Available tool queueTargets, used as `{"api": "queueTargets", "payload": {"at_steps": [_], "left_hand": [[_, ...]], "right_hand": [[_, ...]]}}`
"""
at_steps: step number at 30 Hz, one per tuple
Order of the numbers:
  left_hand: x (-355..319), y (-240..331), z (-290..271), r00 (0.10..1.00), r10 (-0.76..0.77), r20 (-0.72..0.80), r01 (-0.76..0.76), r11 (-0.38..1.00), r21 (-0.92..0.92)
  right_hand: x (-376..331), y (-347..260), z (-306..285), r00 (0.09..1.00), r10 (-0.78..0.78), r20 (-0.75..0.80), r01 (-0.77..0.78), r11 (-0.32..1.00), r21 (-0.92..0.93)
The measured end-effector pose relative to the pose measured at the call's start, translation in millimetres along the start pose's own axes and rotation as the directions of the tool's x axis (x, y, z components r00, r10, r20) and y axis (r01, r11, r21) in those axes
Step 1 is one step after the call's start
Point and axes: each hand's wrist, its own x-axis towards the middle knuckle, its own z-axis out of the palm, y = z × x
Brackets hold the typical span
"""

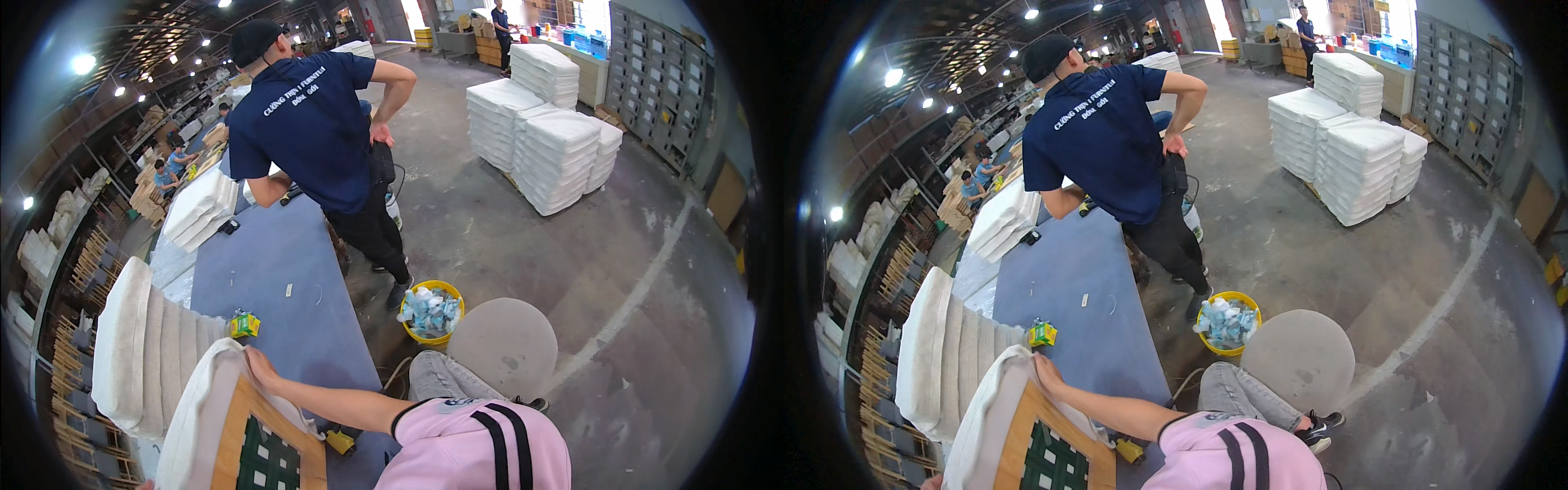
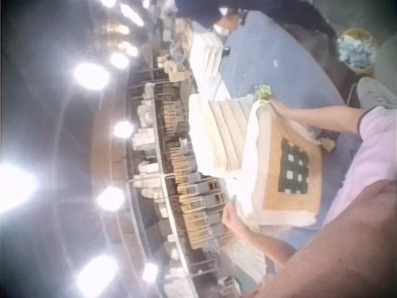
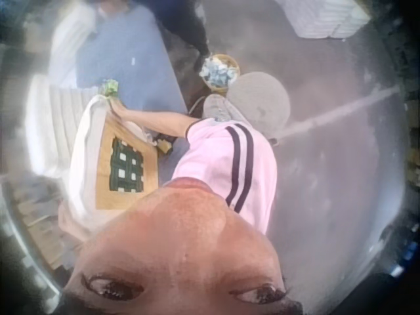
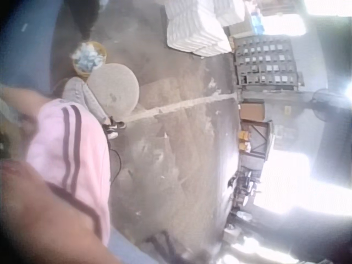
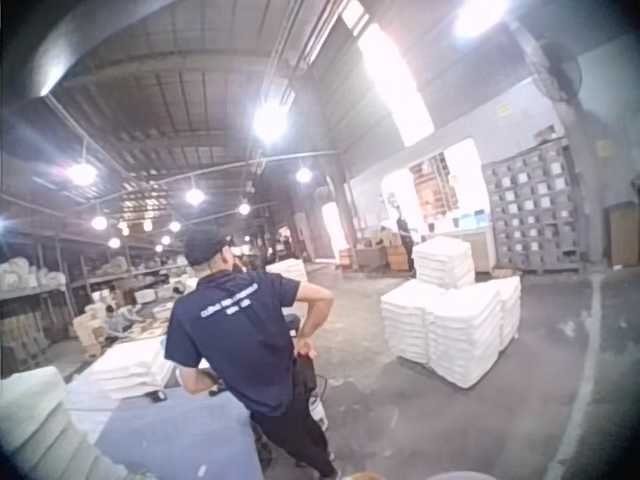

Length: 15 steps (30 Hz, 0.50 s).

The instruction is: The person wraps white fabric around a rectangular cushion frame and secures it using a staple gun. They repeatedly pull the fabric taut, staple it to the wooden frame, and flip the cushion to work on different sides.

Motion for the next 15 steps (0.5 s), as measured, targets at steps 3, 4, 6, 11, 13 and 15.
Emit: {"api": "queueTargets", "payload": {"at_steps": [3,4,6,11,13,15], "left_hand": [[37,-44,-48,1.000,0.031,-0.003,-0.031,0.996,-0.086],[41,-59,-56,0.999,0.051,-0.001,-0.050,0.986,-0.159],[44,-21,-12,0.985,0.161,0.062,-0.129,0.928,-0.348],[24,97,38,0.938,0.027,0.344,0.029,0.987,-0.156],[20,58,32,0.865,0.044,0.501,0.103,0.960,-0.262],[-9,-3,41,0.804,0.069,0.591,0.175,0.922,-0.346]], "right_hand": [[-73,4,18,0.882,-0.459,0.103,0.454,0.775,-0.440],[-117,-8,35,0.810,-0.543,0.221,0.580,0.688,-0.437],[-176,-63,39,0.623,-0.497,0.604,0.724,0.658,-0.206],[-223,-95,50,0.364,-0.420,0.831,0.833,0.547,-0.088],[-223,-91,52,0.422,-0.401,0.813,0.810,0.570,-0.140],[-218,-84,53,0.487,-0.346,0.802,0.770,0.603,-0.208]]}}
